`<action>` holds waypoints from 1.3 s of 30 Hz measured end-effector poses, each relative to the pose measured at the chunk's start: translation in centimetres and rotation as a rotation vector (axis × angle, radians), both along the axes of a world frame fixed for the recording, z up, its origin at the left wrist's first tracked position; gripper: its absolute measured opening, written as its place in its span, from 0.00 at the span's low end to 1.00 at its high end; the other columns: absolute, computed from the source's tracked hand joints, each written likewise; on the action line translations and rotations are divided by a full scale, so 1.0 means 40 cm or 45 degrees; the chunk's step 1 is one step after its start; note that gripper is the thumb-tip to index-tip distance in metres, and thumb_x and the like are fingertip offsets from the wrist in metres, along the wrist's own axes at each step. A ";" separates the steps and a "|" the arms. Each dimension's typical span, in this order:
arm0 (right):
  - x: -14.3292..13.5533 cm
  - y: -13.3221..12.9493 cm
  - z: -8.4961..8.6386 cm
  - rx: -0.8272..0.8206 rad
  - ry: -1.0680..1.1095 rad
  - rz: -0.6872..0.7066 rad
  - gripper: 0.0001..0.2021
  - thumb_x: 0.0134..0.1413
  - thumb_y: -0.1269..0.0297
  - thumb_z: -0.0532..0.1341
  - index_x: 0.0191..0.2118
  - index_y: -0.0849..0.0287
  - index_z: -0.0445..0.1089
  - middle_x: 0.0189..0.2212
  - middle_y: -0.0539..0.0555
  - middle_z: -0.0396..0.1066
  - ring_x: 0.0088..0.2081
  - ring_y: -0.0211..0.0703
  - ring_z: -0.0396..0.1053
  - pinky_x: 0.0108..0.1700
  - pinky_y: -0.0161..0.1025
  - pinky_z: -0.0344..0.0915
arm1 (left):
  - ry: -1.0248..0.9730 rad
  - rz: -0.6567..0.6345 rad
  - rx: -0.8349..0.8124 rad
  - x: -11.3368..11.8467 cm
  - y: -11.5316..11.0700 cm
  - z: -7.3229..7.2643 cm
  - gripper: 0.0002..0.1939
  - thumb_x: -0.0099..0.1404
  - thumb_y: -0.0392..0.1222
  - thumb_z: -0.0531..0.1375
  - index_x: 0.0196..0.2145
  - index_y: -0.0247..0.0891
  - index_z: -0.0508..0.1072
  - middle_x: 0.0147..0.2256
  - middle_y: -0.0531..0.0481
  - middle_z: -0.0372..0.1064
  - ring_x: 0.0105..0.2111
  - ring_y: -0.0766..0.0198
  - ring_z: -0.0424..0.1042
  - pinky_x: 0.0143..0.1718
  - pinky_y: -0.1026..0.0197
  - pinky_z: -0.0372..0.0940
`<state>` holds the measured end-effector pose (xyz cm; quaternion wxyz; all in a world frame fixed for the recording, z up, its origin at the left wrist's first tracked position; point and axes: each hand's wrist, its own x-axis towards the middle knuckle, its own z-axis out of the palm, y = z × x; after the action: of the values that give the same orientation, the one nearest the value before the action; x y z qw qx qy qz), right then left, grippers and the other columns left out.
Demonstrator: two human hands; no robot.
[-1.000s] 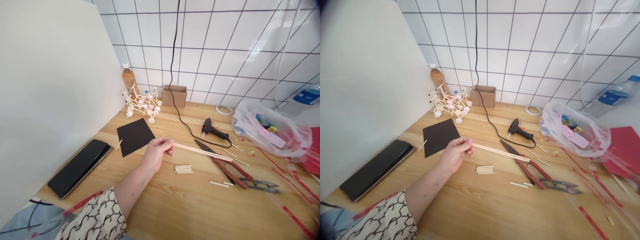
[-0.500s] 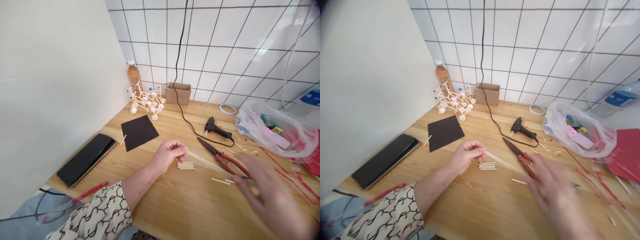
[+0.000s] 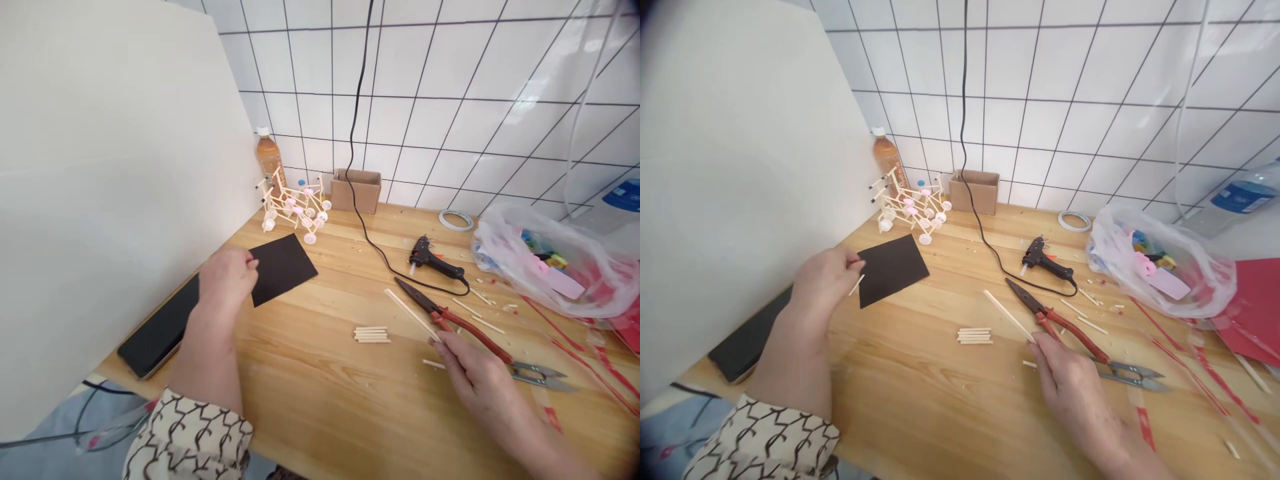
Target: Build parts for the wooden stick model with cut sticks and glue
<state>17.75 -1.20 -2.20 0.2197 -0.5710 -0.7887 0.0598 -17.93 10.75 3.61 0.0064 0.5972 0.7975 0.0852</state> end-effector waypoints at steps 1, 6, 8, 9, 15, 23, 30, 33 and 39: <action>-0.003 0.000 0.004 0.007 -0.004 -0.002 0.12 0.61 0.63 0.47 0.34 0.57 0.66 0.28 0.56 0.75 0.27 0.45 0.73 0.27 0.37 0.68 | 0.053 0.012 -0.084 -0.015 0.002 -0.003 0.12 0.59 0.38 0.50 0.32 0.35 0.73 0.33 0.38 0.72 0.38 0.47 0.71 0.32 0.55 0.62; -0.007 -0.007 0.016 -0.001 0.015 -0.007 0.11 0.61 0.64 0.48 0.36 0.57 0.66 0.26 0.54 0.74 0.26 0.44 0.72 0.28 0.37 0.67 | 0.183 0.035 -0.328 -0.023 0.014 -0.022 0.12 0.54 0.38 0.53 0.33 0.33 0.74 0.37 0.34 0.71 0.40 0.44 0.69 0.31 0.55 0.62; -0.006 -0.011 0.020 0.004 0.019 0.004 0.11 0.61 0.64 0.47 0.34 0.57 0.65 0.25 0.54 0.73 0.25 0.43 0.71 0.27 0.38 0.67 | 0.212 0.023 -0.388 -0.014 0.022 -0.026 0.14 0.51 0.37 0.55 0.34 0.32 0.75 0.38 0.32 0.71 0.41 0.43 0.69 0.33 0.55 0.63; -0.006 -0.013 0.022 0.000 0.016 0.007 0.11 0.61 0.64 0.47 0.34 0.57 0.65 0.25 0.54 0.73 0.24 0.43 0.71 0.27 0.38 0.66 | 0.226 0.023 -0.408 -0.010 0.025 -0.027 0.15 0.50 0.36 0.55 0.35 0.31 0.75 0.39 0.31 0.71 0.42 0.43 0.68 0.33 0.55 0.63; -0.010 -0.011 0.041 -0.007 0.028 -0.049 0.13 0.61 0.63 0.46 0.35 0.57 0.67 0.25 0.54 0.73 0.26 0.43 0.71 0.29 0.37 0.67 | 0.228 0.034 -0.412 -0.006 0.036 -0.033 0.17 0.47 0.32 0.55 0.36 0.27 0.74 0.38 0.29 0.70 0.42 0.41 0.68 0.34 0.54 0.63; -0.005 -0.001 0.060 -0.045 0.170 -0.107 0.14 0.61 0.61 0.47 0.40 0.59 0.68 0.29 0.55 0.73 0.30 0.43 0.71 0.33 0.37 0.67 | 0.005 -0.276 -0.153 0.077 -0.002 -0.031 0.13 0.61 0.40 0.48 0.36 0.37 0.71 0.33 0.41 0.72 0.36 0.51 0.71 0.33 0.56 0.62; 0.010 0.009 0.072 -0.163 0.378 -0.157 0.13 0.62 0.62 0.48 0.43 0.58 0.67 0.37 0.56 0.74 0.35 0.42 0.72 0.36 0.34 0.65 | -0.887 -1.114 -0.342 0.333 -0.134 -0.070 0.07 0.60 0.39 0.53 0.31 0.37 0.70 0.30 0.51 0.72 0.29 0.65 0.70 0.31 0.65 0.63; 0.013 0.011 0.076 -0.183 0.417 -0.175 0.13 0.62 0.62 0.48 0.41 0.59 0.67 0.35 0.55 0.74 0.34 0.41 0.71 0.35 0.34 0.64 | -0.881 -1.297 -0.401 0.416 -0.173 -0.090 0.06 0.59 0.35 0.55 0.30 0.36 0.72 0.30 0.49 0.72 0.30 0.65 0.69 0.32 0.65 0.63; 0.018 0.012 0.074 -0.146 0.349 -0.234 0.13 0.62 0.61 0.47 0.35 0.59 0.66 0.22 0.50 0.68 0.22 0.38 0.65 0.25 0.33 0.58 | -0.518 -1.651 -0.143 0.514 -0.198 -0.122 0.08 0.60 0.32 0.52 0.29 0.33 0.72 0.32 0.44 0.70 0.35 0.59 0.68 0.39 0.59 0.63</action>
<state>18.46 -0.71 0.76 0.2968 -0.6389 -0.6911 0.1616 2.64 2.83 -1.28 0.2368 0.9253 0.2646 0.1332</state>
